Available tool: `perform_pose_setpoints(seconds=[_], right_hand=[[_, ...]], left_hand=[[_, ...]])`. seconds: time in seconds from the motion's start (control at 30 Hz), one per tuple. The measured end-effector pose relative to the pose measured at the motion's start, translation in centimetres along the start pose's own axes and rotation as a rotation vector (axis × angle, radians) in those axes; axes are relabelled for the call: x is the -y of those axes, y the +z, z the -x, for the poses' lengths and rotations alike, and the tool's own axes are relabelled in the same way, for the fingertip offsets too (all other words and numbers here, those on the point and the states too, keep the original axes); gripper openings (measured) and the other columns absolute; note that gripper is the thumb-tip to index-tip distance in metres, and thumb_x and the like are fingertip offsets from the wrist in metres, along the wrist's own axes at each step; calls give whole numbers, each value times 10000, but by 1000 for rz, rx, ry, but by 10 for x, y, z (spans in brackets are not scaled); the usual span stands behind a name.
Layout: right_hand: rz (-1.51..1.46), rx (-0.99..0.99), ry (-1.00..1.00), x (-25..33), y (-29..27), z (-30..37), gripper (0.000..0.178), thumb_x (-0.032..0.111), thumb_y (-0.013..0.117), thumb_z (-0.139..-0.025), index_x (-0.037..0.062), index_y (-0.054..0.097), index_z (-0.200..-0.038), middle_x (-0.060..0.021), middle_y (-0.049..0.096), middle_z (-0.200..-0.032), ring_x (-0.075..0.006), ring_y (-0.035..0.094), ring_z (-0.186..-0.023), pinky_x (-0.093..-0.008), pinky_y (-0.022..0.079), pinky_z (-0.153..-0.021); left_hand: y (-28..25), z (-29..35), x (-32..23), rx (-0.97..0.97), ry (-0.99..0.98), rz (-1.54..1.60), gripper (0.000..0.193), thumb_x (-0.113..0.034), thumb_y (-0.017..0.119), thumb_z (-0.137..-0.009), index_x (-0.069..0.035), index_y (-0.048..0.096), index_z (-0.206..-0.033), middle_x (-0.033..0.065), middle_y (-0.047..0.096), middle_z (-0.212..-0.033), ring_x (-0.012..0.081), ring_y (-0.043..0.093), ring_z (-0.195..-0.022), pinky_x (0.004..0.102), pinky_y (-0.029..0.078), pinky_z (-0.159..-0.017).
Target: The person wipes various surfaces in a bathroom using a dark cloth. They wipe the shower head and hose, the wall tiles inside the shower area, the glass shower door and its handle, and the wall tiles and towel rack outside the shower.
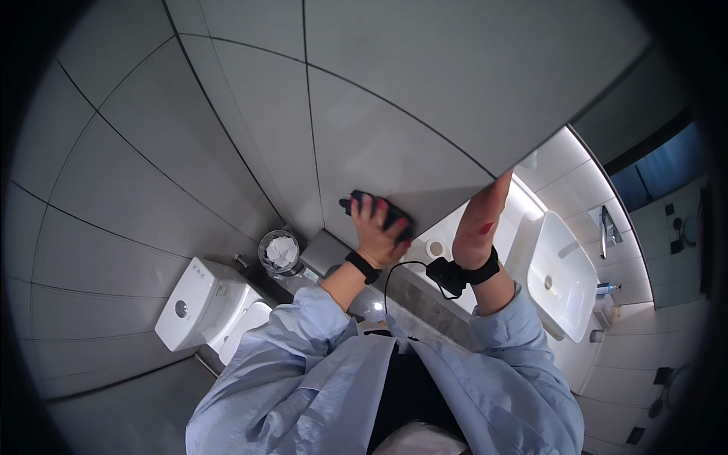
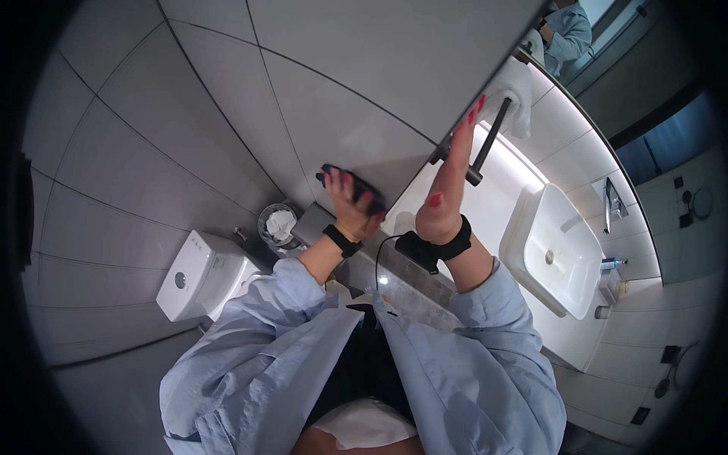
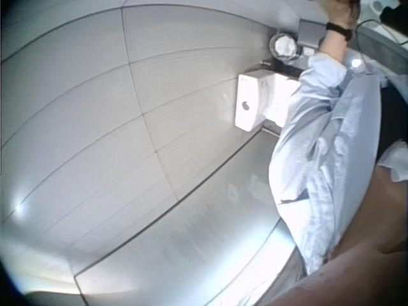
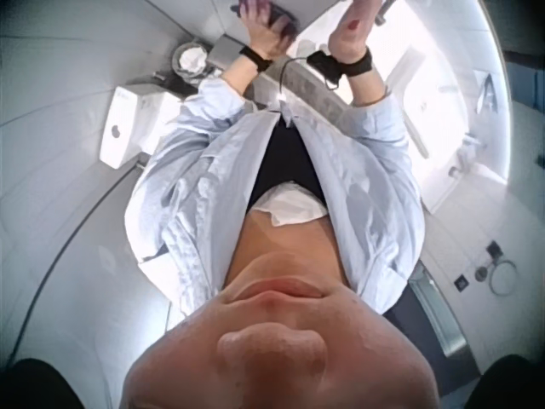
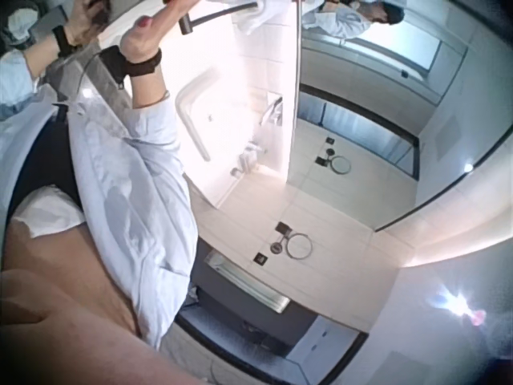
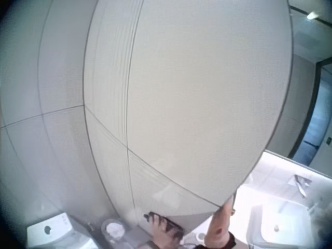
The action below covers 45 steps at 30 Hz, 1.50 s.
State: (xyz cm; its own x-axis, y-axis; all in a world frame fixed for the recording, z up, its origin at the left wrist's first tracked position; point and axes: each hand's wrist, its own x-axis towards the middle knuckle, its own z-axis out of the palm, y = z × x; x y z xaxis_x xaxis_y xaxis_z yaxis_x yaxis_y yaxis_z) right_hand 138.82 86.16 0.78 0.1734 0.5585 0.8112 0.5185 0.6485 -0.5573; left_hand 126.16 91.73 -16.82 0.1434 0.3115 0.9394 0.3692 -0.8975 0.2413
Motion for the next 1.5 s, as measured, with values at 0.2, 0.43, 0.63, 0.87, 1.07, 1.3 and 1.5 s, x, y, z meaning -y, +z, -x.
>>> perform_pose_setpoints(seconds=[0.2, 0.43, 0.63, 0.87, 1.07, 1.3, 1.5], right_hand=[[42, -184, 311, -3, 18, 12, 961, 639, 496, -911, 21, 91, -1524, -129, 267, -1510, -240, 324, -1357, -380, 255, -1120], [-265, -140, 119, -21, 24, 31, 959, 738, 323, -922, 50, 31, -1523, -130, 268, -1506, -242, 362, -1331, -393, 288, -1099], [-321, -152, 80, -39, 4, 32, 917, 733, 313, -929, 38, 118, -1495, -127, 360, -1424, -232, 412, -1279, -376, 315, -1076], [-158, -215, 90, -23, 30, 13, 1080, 783, 458, -839, 14, 116, -1515, -115, 328, -1471, -238, 364, -1325, -387, 256, -1126], [90, 26, -227, -14, 23, -14, 1014, 697, 296, -923, -55, -27, -1522, -270, -61, -1597, -395, -31, -1490, -495, 4, -1183], [196, 324, -234, 8, -54, 10, 738, 350, 511, -935, -55, 244, -1491, -272, 217, -1561, -418, 282, -1417, -452, 227, -1140], [-280, 214, 291, 14, -83, 104, 487, 307, 388, -1028, -84, 522, -1287, -205, 596, -1268, -281, 614, -1117, -371, 434, -1011]], left_hand=[[0, -6, 59, -211, -707, 126, 680, -238, 408, -951, -6, 138, -1530, 200, 150, -1600, 429, 129, -1466, 509, 152, -1186], [-40, 32, 229, -584, -1440, 546, 709, -509, 389, -990, -105, 186, -1536, 104, 337, -1523, 275, 348, -1369, 384, 258, -1148], [-4, 47, 148, -587, -1472, 740, 709, -426, 383, -1013, -100, 79, -1564, 87, 136, -1617, 252, 203, -1455, 370, 156, -1182], [26, 35, 14, -687, -1567, 944, 642, -377, 365, -1027, -84, 130, -1548, 88, 193, -1591, 227, 252, -1430, 344, 184, -1171], [12, -27, -41, -679, -1781, 1389, 531, -425, 319, -1026, -77, 405, -1419, 69, 455, -1445, 246, 445, -1303, 351, 317, -1109], [-54, -76, -84, -470, -1939, 1564, 311, -288, 354, -965, -138, 579, -812, 45, 633, -855, 232, 586, -915, 427, 436, -924], [-119, -101, -137, -312, -1698, 1788, 491, -306, 376, -964, -18, 538, -1326, 144, 532, -1396, 324, 485, -1293, 479, 309, -1127]])
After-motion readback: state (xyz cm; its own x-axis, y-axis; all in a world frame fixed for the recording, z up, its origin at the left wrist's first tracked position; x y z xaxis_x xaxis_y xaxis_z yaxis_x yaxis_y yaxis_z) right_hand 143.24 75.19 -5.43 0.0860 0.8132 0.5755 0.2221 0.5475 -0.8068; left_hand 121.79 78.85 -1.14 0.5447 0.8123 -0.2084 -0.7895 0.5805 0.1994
